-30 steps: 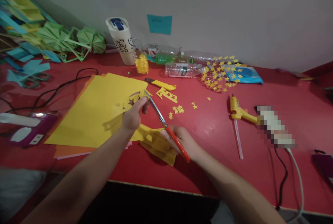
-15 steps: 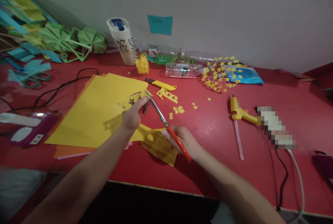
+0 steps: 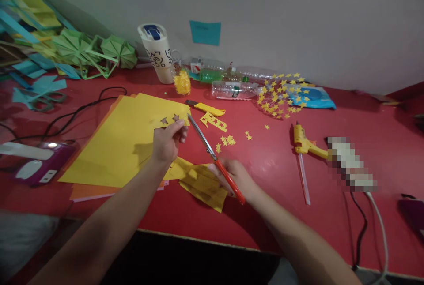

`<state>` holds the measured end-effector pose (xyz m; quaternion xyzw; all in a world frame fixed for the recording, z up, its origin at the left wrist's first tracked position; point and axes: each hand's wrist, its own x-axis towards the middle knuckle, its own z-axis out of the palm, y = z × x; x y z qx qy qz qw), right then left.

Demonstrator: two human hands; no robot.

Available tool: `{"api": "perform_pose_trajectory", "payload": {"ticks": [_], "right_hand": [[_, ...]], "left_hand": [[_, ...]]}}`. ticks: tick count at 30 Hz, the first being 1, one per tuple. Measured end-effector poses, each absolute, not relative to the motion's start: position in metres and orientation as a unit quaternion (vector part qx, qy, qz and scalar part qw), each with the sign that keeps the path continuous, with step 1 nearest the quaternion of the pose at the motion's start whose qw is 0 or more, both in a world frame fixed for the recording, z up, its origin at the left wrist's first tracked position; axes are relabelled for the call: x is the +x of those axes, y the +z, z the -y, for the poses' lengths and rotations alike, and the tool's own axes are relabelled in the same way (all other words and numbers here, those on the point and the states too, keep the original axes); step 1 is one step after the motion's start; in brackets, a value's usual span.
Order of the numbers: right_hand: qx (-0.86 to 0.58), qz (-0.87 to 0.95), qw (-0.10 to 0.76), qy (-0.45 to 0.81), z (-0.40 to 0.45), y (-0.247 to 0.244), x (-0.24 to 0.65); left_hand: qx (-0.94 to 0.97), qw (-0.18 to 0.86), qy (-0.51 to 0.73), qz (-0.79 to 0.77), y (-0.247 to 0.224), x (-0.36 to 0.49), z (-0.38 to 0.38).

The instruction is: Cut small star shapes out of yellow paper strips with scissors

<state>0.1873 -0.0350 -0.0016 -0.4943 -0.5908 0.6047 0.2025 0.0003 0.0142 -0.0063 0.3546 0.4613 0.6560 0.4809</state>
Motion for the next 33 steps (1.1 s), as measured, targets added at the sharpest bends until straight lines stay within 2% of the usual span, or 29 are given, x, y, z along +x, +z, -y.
{"api": "perform_pose_trajectory", "payload": {"ticks": [15,22,33], "right_hand": [[-0.507,0.587,0.208,0.595,0.0364,-0.0023,0.187],[-0.533,0.571,0.199,0.593,0.0359,-0.0017,0.1873],[-0.508,0.582,0.205,0.601,0.0353,-0.0066,0.1888]], "left_hand": [[0.356,0.471,0.669,-0.453,-0.0042,-0.0023,-0.0173],[0.415,0.494,0.63,-0.432,-0.0045,-0.0024,-0.0168],[0.405,0.478,0.661,-0.414,-0.0035,-0.0056,-0.0185]]}}
